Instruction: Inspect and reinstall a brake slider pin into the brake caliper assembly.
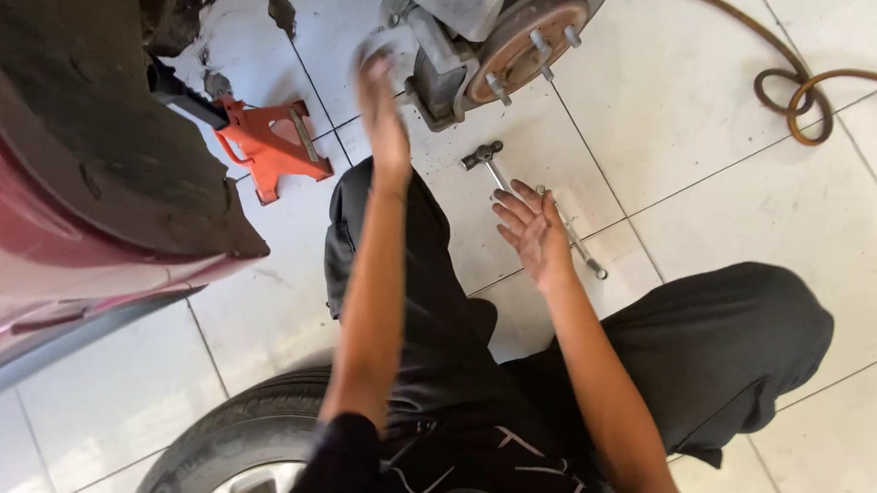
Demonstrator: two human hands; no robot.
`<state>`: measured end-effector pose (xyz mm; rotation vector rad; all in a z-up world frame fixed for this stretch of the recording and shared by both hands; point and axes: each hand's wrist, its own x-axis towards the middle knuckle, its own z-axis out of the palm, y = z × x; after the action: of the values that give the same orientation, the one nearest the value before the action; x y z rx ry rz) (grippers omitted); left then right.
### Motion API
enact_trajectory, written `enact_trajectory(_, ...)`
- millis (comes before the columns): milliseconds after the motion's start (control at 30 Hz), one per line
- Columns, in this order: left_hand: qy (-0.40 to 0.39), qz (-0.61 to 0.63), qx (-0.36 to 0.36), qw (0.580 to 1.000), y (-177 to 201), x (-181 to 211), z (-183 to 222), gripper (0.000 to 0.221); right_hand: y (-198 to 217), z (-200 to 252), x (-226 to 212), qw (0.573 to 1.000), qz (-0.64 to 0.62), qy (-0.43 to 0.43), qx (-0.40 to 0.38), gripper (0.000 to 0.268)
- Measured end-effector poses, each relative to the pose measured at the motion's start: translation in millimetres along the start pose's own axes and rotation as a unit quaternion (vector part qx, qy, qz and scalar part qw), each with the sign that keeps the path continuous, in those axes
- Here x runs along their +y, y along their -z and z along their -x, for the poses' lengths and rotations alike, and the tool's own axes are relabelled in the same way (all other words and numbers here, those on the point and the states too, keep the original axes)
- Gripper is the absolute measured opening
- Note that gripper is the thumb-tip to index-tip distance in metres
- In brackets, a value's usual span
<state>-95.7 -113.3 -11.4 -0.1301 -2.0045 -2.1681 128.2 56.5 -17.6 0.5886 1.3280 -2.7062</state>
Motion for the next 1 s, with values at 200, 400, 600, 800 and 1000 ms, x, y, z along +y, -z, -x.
enact_trajectory(200, 0.085, -0.08, -0.185, 0.976, -8.9, -82.7, -54.5, 0.084, 28.1, -4.4, 12.0, 0.998, 0.021, -0.009, 0.051, 0.084)
enact_trajectory(400, 0.139, -0.01, -0.183, 0.973, -25.4, -25.1, -54.9, 0.09, 20.6, -5.8, 13.7, 0.995, 0.044, -0.022, 0.087, 0.083)
enact_trajectory(600, 0.178, 0.078, -0.194, 0.961, -29.2, -72.1, -67.3, 0.095, 36.6, -9.1, 23.4, 0.995, 0.03, -0.018, 0.091, 0.074)
enact_trajectory(800, 0.187, 0.202, -0.297, 0.914, -13.5, -62.9, -65.7, 0.1, 39.6, -12.7, 26.2, 0.994, 0.001, -0.013, 0.105, 0.068)
enact_trajectory(1000, 0.219, 0.234, -0.279, 0.905, -9.7, -44.5, -66.8, 0.095, 24.4, -12.9, 24.0, 0.993, 0.012, -0.011, 0.115, 0.069)
